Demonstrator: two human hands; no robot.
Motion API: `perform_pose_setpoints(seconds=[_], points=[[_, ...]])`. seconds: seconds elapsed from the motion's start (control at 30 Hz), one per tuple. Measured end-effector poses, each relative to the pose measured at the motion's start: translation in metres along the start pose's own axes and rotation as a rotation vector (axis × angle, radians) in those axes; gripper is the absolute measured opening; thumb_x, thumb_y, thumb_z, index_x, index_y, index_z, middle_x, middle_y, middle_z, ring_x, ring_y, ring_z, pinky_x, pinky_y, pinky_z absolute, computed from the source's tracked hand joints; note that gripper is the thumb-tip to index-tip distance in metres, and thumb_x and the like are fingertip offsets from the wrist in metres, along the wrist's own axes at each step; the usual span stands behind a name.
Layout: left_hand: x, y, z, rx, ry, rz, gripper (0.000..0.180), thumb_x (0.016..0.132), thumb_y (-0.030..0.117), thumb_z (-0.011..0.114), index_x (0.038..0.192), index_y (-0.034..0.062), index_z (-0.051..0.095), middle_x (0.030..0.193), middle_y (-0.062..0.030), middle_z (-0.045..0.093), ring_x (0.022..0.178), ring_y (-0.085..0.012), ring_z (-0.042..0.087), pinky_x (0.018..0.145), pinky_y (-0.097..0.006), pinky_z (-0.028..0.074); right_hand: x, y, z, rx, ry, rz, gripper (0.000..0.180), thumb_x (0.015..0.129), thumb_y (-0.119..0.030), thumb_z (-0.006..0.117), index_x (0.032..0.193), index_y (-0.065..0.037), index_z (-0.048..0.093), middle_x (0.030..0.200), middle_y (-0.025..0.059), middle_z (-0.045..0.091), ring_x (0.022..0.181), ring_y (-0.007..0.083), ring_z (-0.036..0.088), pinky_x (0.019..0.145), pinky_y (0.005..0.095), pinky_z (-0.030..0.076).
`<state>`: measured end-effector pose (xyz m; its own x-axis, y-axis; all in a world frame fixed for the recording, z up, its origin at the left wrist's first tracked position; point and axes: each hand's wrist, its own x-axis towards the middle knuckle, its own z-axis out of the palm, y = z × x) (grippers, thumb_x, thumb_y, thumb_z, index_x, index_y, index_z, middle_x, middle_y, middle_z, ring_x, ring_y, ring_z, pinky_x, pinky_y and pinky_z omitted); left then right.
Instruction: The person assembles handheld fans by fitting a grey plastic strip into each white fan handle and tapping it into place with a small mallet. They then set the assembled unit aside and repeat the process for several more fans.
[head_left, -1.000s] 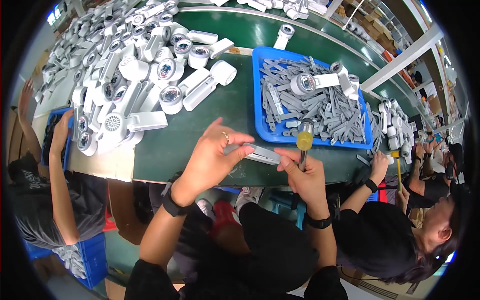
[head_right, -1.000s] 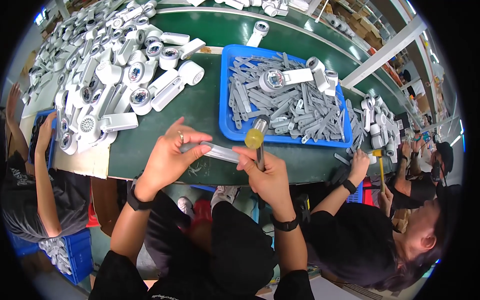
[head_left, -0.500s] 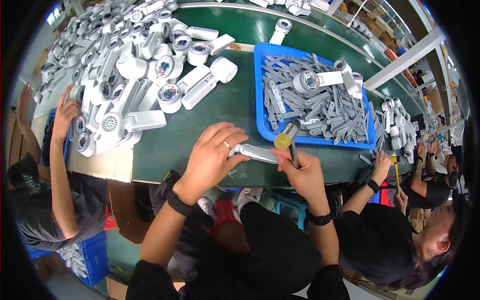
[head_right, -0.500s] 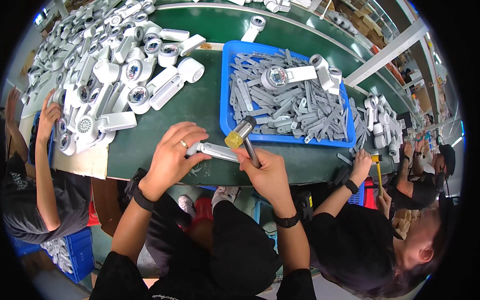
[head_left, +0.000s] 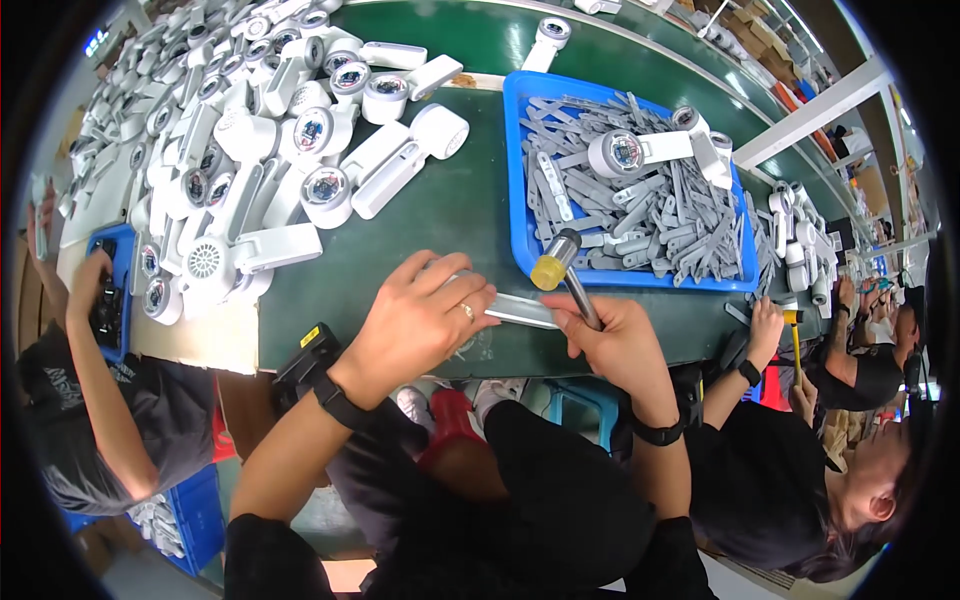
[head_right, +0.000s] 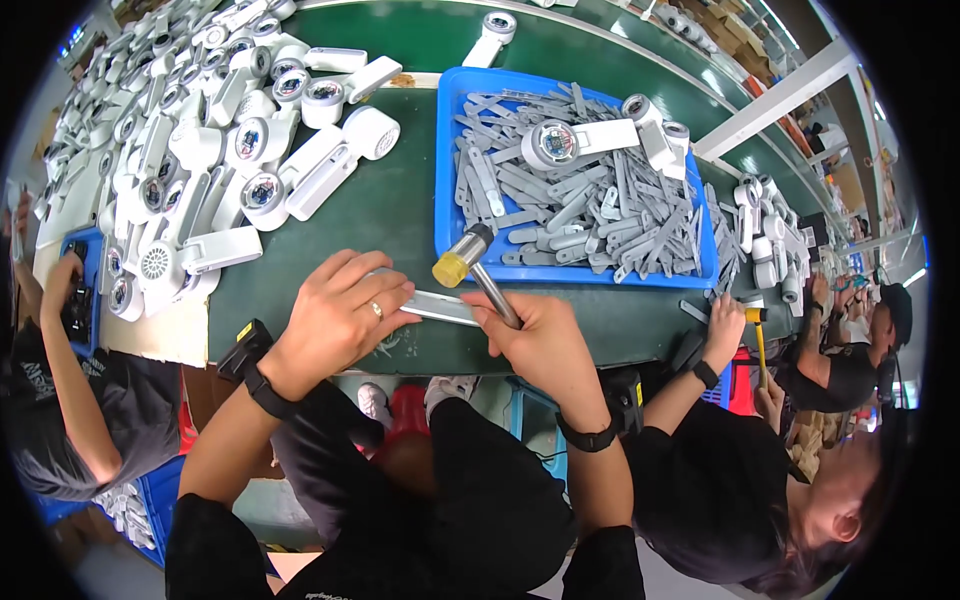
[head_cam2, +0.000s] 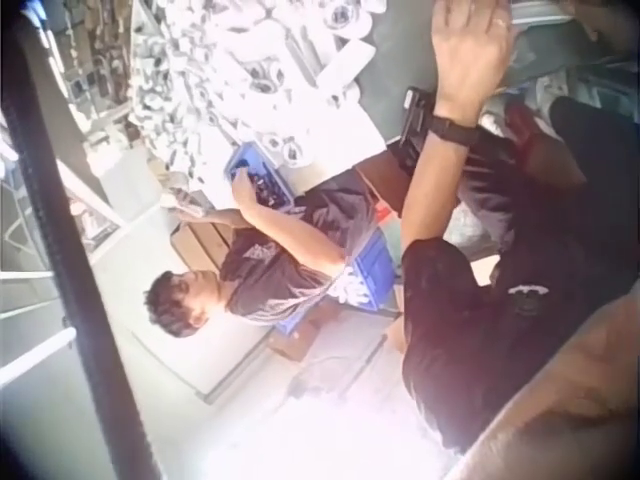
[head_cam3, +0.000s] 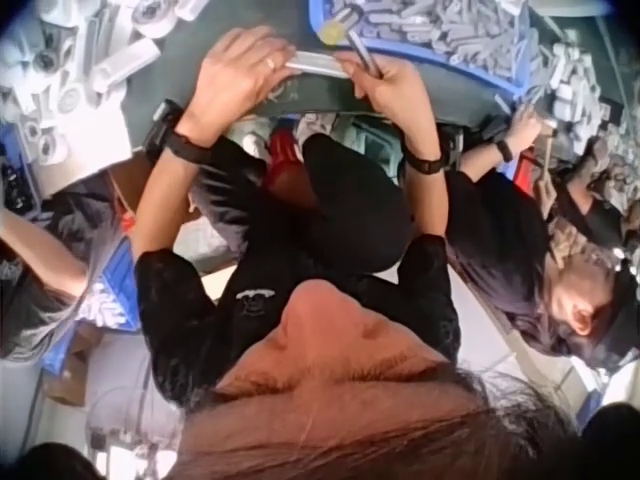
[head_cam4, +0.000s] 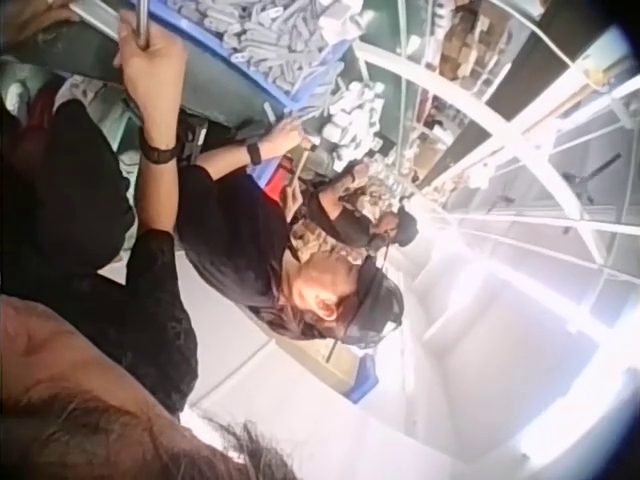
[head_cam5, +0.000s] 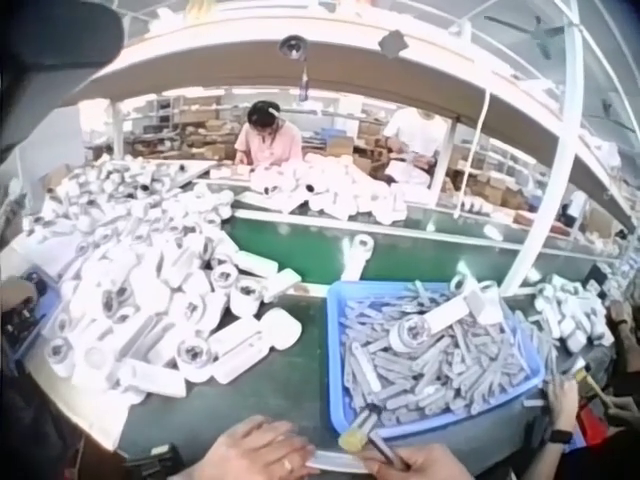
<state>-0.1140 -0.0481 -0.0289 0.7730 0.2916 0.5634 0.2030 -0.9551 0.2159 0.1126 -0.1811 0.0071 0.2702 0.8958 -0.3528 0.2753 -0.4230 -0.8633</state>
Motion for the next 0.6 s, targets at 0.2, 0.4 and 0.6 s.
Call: perform_pose_setpoints(seconds=[0.2, 0.4, 0.6], points=[[-0.003, 0.0, 0.004, 0.023, 0.015, 0.028, 0.033, 0.081, 0.021, 0.086, 0.106, 0.0041, 0.074, 0.108, -0.0047, 0.072, 0.109, -0.027, 0.066, 0.091, -0.045, 0.055, 0.016, 0.012, -0.005, 0.261, -0.128, 0.193, 0.034, 0.108, -0.026, 0.063, 0.131, -0.002, 0.072, 0.068, 0.0048, 0.069, 0.04, 0.0024, 0.041, 0.039, 0.0214, 0.029], [-0.007, 0.0, 0.004, 0.07, 0.028, 0.05, 0.038, 0.08, 0.019, 0.087, 0.112, 0.0018, 0.073, 0.118, -0.0083, 0.073, 0.113, -0.03, 0.067, 0.095, -0.049, 0.055, 0.011, 0.015, 0.006, 0.313, -0.116, 0.203, 0.04, 0.109, -0.032, 0.062, 0.132, 0.0, 0.07, 0.075, 0.0117, 0.075, 0.039, 0.003, 0.04, 0.038, 0.0211, 0.028], [-0.008, -0.002, 0.001, 0.063, 0.027, 0.069, 0.042, 0.08, 0.018, 0.087, 0.117, 0.0013, 0.075, 0.128, -0.0103, 0.072, 0.119, -0.0322, 0.068, 0.102, -0.051, 0.055, 0.013, 0.017, 0.002, 0.351, -0.15, 0.196, 0.041, 0.108, -0.032, 0.062, 0.133, 0.0, 0.07, 0.081, 0.0145, 0.078, 0.039, 0.0031, 0.041, 0.038, 0.0218, 0.028]])
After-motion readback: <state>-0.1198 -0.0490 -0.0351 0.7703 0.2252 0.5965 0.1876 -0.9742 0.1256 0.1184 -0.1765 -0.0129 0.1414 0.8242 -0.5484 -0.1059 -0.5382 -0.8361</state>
